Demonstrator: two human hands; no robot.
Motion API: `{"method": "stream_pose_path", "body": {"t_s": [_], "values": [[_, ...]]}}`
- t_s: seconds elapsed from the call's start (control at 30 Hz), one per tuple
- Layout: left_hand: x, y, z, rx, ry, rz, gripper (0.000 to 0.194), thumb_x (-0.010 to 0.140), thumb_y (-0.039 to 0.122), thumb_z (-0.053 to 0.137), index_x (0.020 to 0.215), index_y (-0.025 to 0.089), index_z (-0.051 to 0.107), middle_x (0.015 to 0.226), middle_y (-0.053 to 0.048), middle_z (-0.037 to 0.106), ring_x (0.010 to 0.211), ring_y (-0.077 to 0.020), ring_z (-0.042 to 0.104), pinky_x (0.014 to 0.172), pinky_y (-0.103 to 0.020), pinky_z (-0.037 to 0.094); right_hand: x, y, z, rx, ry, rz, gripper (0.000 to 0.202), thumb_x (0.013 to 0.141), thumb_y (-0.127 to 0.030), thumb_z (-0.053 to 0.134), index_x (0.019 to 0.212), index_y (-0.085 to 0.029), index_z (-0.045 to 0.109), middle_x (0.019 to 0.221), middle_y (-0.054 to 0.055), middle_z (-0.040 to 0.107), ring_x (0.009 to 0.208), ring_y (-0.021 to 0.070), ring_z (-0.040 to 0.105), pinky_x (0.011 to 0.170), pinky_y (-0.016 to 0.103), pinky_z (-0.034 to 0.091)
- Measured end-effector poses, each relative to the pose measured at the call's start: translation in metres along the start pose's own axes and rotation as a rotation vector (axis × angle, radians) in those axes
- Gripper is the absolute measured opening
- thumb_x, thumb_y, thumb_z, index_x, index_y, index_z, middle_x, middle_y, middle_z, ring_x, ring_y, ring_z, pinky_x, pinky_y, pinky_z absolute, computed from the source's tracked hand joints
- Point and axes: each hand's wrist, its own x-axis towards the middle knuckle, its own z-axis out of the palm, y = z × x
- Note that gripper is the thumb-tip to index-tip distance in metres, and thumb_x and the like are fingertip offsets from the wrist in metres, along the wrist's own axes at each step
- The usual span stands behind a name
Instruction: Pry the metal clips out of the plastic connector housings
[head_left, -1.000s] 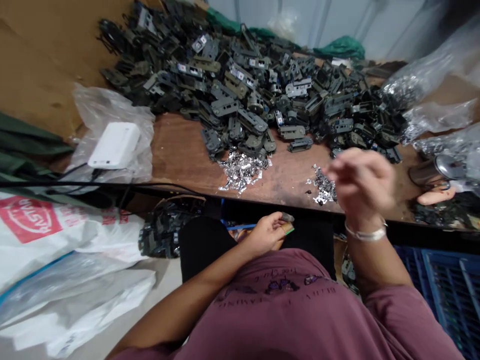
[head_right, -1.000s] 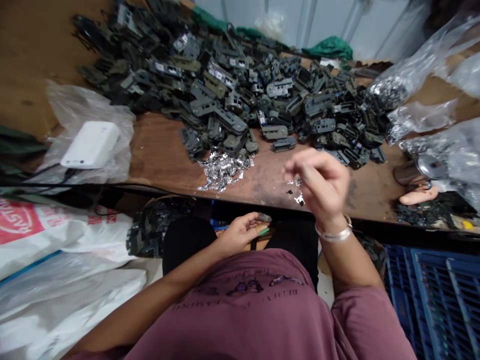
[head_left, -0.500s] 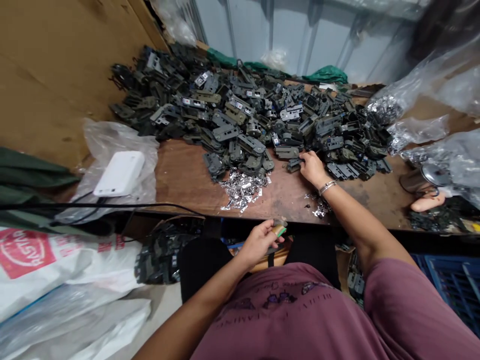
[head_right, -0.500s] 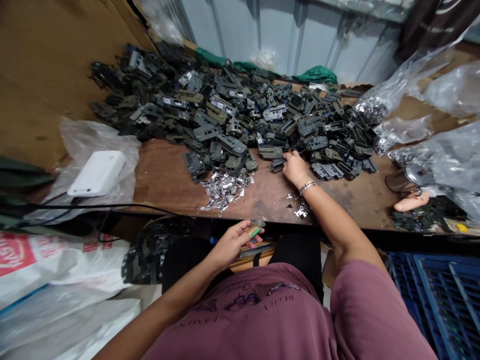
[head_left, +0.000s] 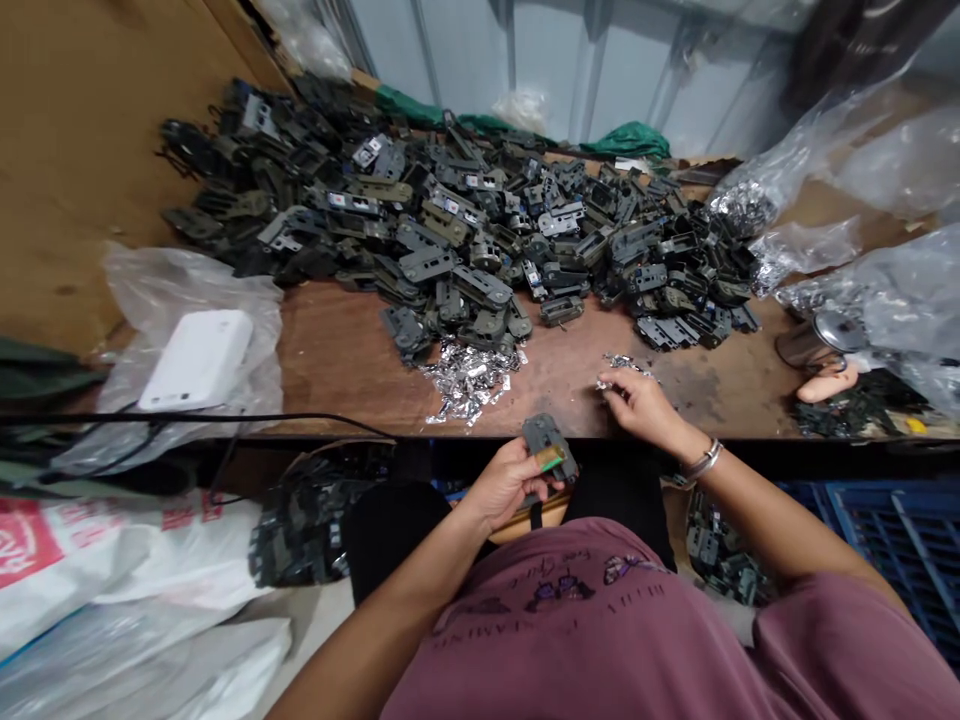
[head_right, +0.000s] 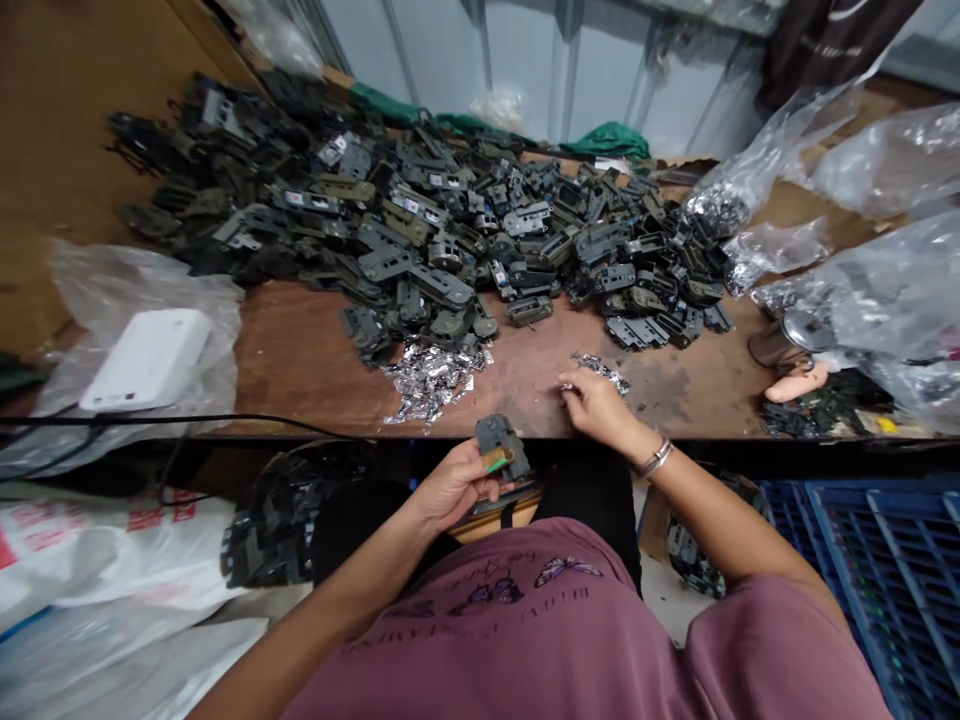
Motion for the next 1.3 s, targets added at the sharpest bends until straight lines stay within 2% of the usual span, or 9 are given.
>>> {"method": "stream_pose_path", "body": {"t_s": [0.13, 0.23, 0.3, 0.4, 0.5, 0.7, 0.83, 1.07, 1.3], "values": [[-0.005, -0.004, 0.001, 0.046, 0.093, 0.062, 0.049, 0.056, 0.033, 0.089, 0.091, 0.012, 0.061, 0.082, -0.007, 0.072, 0.067, -0.0165, 0.069, 0.051, -0.02, 0.05, 0.023, 0.022, -0.006, -0.424, -0.19, 0.183, 0.018, 0.088, -0.023, 0.054, 0.097, -0.018, 0.069, 0.1, 0.014, 0.068, 0.091, 0.0247, 0.064, 0.078, 0.033, 0.05], [-0.007, -0.006, 0.002, 0.105, 0.173, 0.152, 0.045, 0.057, 0.033, 0.088, 0.087, 0.013, 0.061, 0.078, -0.004, 0.071, 0.068, -0.0163, 0.067, 0.053, -0.022, 0.051, 0.032, 0.02, -0.002, -0.525, -0.252, 0.2, 0.02, 0.09, -0.024, 0.051, 0.086, -0.016, 0.069, 0.094, 0.015, 0.069, 0.086, 0.0246, 0.064, 0.072, 0.031, 0.046], [-0.008, -0.005, 0.002, 0.166, 0.217, 0.239, 0.041, 0.059, 0.034, 0.086, 0.086, 0.014, 0.061, 0.079, -0.002, 0.07, 0.069, -0.0151, 0.066, 0.057, -0.023, 0.051, 0.03, 0.013, 0.001, -0.427, -0.191, 0.167, 0.018, 0.089, -0.023, 0.052, 0.085, -0.016, 0.068, 0.09, 0.013, 0.07, 0.082, 0.0231, 0.064, 0.071, 0.03, 0.045], [-0.012, -0.002, 0.002, 0.304, 0.271, 0.382, 0.038, 0.06, 0.032, 0.085, 0.084, 0.016, 0.06, 0.08, -0.001, 0.069, 0.074, -0.0143, 0.064, 0.071, -0.027, 0.052, 0.019, -0.006, 0.004, -0.043, -0.092, 0.125, 0.011, 0.084, -0.021, 0.055, 0.08, -0.017, 0.064, 0.077, 0.006, 0.069, 0.07, 0.0172, 0.062, 0.066, 0.026, 0.045], [-0.015, 0.001, 0.002, 0.445, 0.337, 0.475, 0.037, 0.059, 0.031, 0.085, 0.08, 0.017, 0.057, 0.073, 0.002, 0.064, 0.069, -0.013, 0.06, 0.071, -0.026, 0.05, 0.002, -0.035, 0.005, 0.281, -0.073, 0.069, 0.01, 0.083, -0.022, 0.056, 0.074, -0.018, 0.06, 0.066, 0.0, 0.064, 0.058, 0.0123, 0.057, 0.057, 0.022, 0.042], [-0.023, -0.002, 0.003, 0.521, 0.233, 0.54, 0.038, 0.061, 0.027, 0.081, 0.088, 0.02, 0.055, 0.101, -0.006, 0.071, 0.091, -0.0195, 0.066, 0.084, -0.031, 0.05, -0.016, -0.069, 0.005, 0.115, -0.11, -0.228, 0.014, 0.087, -0.016, 0.055, 0.081, -0.019, 0.067, 0.07, 0.003, 0.067, 0.063, 0.0132, 0.06, 0.061, 0.023, 0.044], [-0.031, -0.003, 0.001, 0.588, 0.218, 0.525, 0.036, 0.063, 0.028, 0.08, 0.091, 0.019, 0.06, 0.1, -0.007, 0.071, 0.091, -0.02, 0.066, 0.084, -0.032, 0.05, -0.019, -0.063, 0.003, 0.116, -0.219, -0.307, 0.017, 0.091, -0.016, 0.056, 0.086, -0.023, 0.071, 0.074, 0.002, 0.071, 0.064, 0.0133, 0.065, 0.06, 0.023, 0.047], [-0.041, -0.005, -0.003, 0.61, 0.243, 0.433, 0.039, 0.058, 0.035, 0.083, 0.084, 0.018, 0.06, 0.082, -0.001, 0.067, 0.074, -0.0146, 0.06, 0.072, -0.027, 0.05, -0.039, -0.068, 0.004, 0.15, -0.064, -0.51, 0.025, 0.093, -0.01, 0.047, 0.111, -0.021, 0.061, 0.094, 0.008, 0.07, 0.083, 0.0159, 0.066, 0.07, 0.027, 0.055], [-0.041, -0.005, 0.0, 0.64, 0.202, 0.401, 0.034, 0.058, 0.031, 0.08, 0.081, 0.017, 0.058, 0.079, 0.0, 0.064, 0.071, -0.0125, 0.057, 0.068, -0.025, 0.048, -0.045, -0.071, 0.015, 0.067, -0.053, -0.566, 0.021, 0.091, -0.007, 0.044, 0.106, -0.019, 0.053, 0.086, 0.007, 0.064, 0.074, 0.0161, 0.062, 0.062, 0.027, 0.052]]}}
